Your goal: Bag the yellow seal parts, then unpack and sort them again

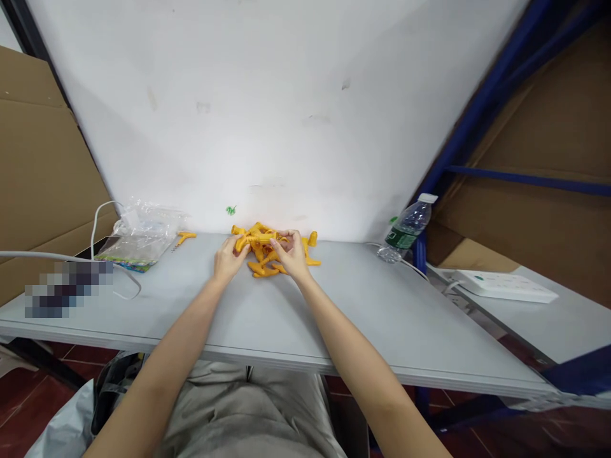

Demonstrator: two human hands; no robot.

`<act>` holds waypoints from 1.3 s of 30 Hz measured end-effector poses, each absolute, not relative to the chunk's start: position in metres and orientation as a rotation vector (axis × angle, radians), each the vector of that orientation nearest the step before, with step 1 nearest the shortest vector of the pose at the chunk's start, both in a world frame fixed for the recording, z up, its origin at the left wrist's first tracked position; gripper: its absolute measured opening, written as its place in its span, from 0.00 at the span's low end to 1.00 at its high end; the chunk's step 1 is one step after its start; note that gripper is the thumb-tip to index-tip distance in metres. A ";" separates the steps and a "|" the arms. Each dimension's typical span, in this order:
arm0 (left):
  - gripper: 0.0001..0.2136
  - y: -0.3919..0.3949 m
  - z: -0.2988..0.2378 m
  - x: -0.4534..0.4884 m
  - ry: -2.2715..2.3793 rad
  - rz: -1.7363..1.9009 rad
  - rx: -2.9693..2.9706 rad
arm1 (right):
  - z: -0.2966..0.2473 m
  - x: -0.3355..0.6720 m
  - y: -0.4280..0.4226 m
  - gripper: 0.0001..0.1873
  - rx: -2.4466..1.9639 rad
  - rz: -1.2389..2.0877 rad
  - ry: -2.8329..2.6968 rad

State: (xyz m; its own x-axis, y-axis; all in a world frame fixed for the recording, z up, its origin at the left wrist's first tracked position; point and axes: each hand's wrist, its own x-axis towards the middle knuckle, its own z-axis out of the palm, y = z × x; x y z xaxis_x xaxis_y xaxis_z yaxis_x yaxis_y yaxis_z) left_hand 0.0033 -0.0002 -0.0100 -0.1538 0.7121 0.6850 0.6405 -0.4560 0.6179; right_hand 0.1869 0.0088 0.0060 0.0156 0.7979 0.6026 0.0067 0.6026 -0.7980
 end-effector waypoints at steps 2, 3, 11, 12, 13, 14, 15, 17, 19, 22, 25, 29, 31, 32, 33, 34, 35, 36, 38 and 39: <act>0.16 0.001 -0.010 0.003 1.525 1.686 2.047 | 0.008 0.190 0.009 0.27 -0.711 0.663 -1.467; 0.17 0.002 -0.011 0.003 1.493 1.683 2.066 | 0.009 0.192 0.008 0.28 -0.703 0.647 -1.500; 0.16 0.005 -0.013 -0.002 1.492 1.677 2.085 | 0.019 0.200 0.002 0.23 -0.699 0.471 -1.821; 0.15 0.005 -0.013 -0.002 1.500 1.689 2.071 | 0.019 0.201 0.001 0.24 -0.729 0.455 -1.821; 0.15 0.005 -0.013 -0.002 1.507 1.702 2.060 | 0.019 0.201 0.001 0.24 -0.763 0.447 -1.811; 0.15 0.005 -0.013 -0.002 1.511 1.712 2.056 | 0.019 0.201 0.001 0.25 -0.801 0.446 -1.794; 0.15 0.005 -0.013 -0.002 1.512 1.719 2.057 | 0.018 0.201 0.001 0.26 -0.842 0.454 -1.771; 0.15 0.004 -0.013 -0.001 1.505 1.727 2.073 | 0.016 0.201 0.002 0.28 -0.925 0.513 -1.729; 0.15 0.004 -0.014 0.000 1.494 1.727 2.096 | 0.013 0.202 0.004 0.29 -0.982 0.604 -1.712; 0.15 0.005 -0.016 -0.001 1.485 1.745 2.133 | 0.010 0.203 0.007 0.29 -0.975 0.653 -1.732; 0.16 0.009 -0.019 -0.003 1.482 1.780 2.163 | 0.010 0.206 0.009 0.27 -0.930 0.534 -1.761; 0.15 0.012 -0.023 -0.005 1.473 1.821 2.203 | 0.012 0.208 0.007 0.26 -0.862 0.451 -1.796; 0.15 0.012 -0.023 -0.004 1.460 1.834 2.210 | 0.011 0.209 0.006 0.27 -0.869 0.462 -1.779; 0.15 0.012 -0.024 -0.004 1.454 1.837 2.207 | 0.010 0.209 0.006 0.27 -0.887 0.473 -1.758; 0.15 0.011 -0.024 -0.004 1.446 1.837 2.203 | 0.009 0.209 0.006 0.27 -0.914 0.494 -1.732; 0.15 0.010 -0.023 -0.003 1.439 1.833 2.199 | 0.008 0.209 0.006 0.27 -0.944 0.531 -1.707; 0.15 0.009 -0.023 -0.003 1.431 1.828 2.199 | 0.006 0.209 0.007 0.28 -0.973 0.587 -1.687; 0.15 0.009 -0.023 -0.002 1.423 1.823 2.202 | 0.005 0.209 0.008 0.28 -0.996 0.654 -1.672; 0.16 0.008 -0.022 -0.003 1.416 1.817 2.212 | 0.003 0.209 0.009 0.30 -1.011 0.778 -1.662; 0.15 0.008 -0.022 -0.003 1.420 1.818 2.215 | 0.002 0.209 0.010 0.30 -0.999 0.808 -1.665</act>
State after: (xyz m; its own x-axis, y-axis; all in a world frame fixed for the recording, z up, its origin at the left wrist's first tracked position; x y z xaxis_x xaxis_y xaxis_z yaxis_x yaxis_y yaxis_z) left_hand -0.0031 0.0079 -0.0223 -0.0396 0.5827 0.8117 0.6466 -0.6045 0.4654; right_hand 0.2087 0.0095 0.0020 -0.1676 0.8978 0.4073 0.2360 0.4377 -0.8676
